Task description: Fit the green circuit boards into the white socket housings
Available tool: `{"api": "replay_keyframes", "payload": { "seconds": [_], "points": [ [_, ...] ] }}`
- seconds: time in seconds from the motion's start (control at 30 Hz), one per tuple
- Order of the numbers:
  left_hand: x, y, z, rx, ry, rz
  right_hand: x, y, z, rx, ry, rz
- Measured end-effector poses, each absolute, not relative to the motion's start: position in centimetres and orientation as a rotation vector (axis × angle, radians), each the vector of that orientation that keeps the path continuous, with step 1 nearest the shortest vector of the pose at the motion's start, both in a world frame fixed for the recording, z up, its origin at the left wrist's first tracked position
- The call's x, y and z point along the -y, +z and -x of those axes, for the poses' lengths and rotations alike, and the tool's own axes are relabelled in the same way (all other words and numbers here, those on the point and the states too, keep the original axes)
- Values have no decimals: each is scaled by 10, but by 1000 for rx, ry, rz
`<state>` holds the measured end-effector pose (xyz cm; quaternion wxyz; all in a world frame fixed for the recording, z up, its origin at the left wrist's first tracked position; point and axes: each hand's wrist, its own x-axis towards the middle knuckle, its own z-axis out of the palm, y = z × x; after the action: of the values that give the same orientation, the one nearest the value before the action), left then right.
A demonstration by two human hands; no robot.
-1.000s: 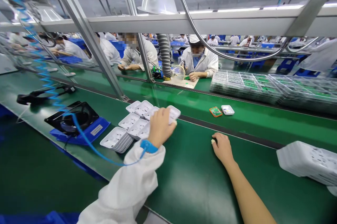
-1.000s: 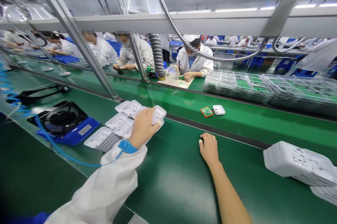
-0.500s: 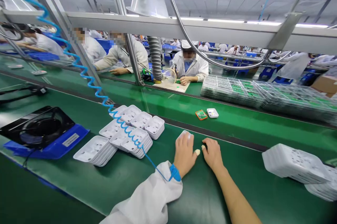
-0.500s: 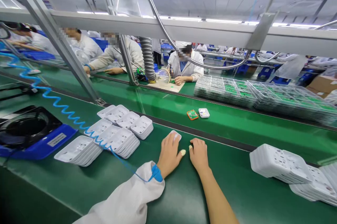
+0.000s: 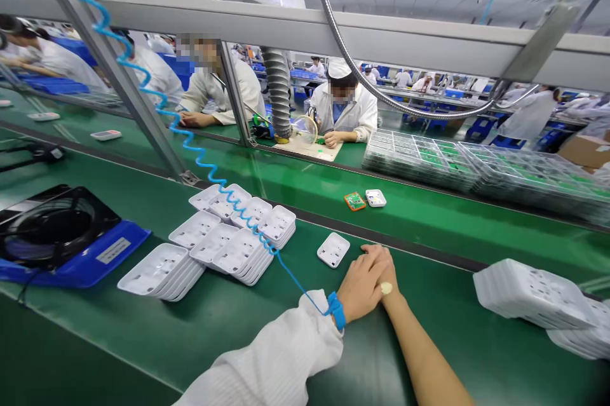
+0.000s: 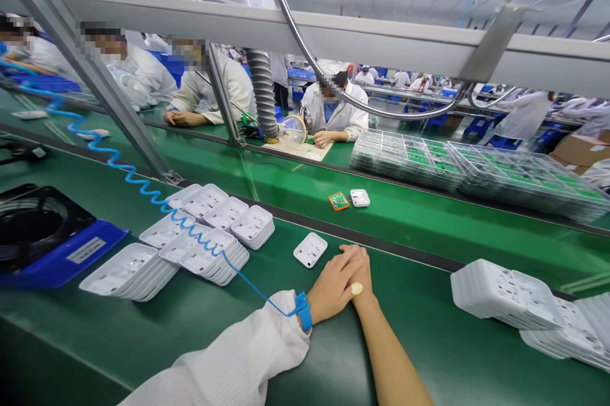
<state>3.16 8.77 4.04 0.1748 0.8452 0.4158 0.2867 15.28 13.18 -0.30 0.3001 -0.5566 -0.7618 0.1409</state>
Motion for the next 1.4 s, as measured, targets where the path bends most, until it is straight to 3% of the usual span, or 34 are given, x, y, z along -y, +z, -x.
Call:
{"api": "replay_keyframes", "payload": {
  "seconds": [0.57,1.4],
  "points": [
    [-86,32,-24,-1088,773,-2395,-135,-17,-155,2000,101,1298],
    [-87,27,-24,-1075,798,-2399,-127,-12,-147,2023,108,1430]
  ]
}}
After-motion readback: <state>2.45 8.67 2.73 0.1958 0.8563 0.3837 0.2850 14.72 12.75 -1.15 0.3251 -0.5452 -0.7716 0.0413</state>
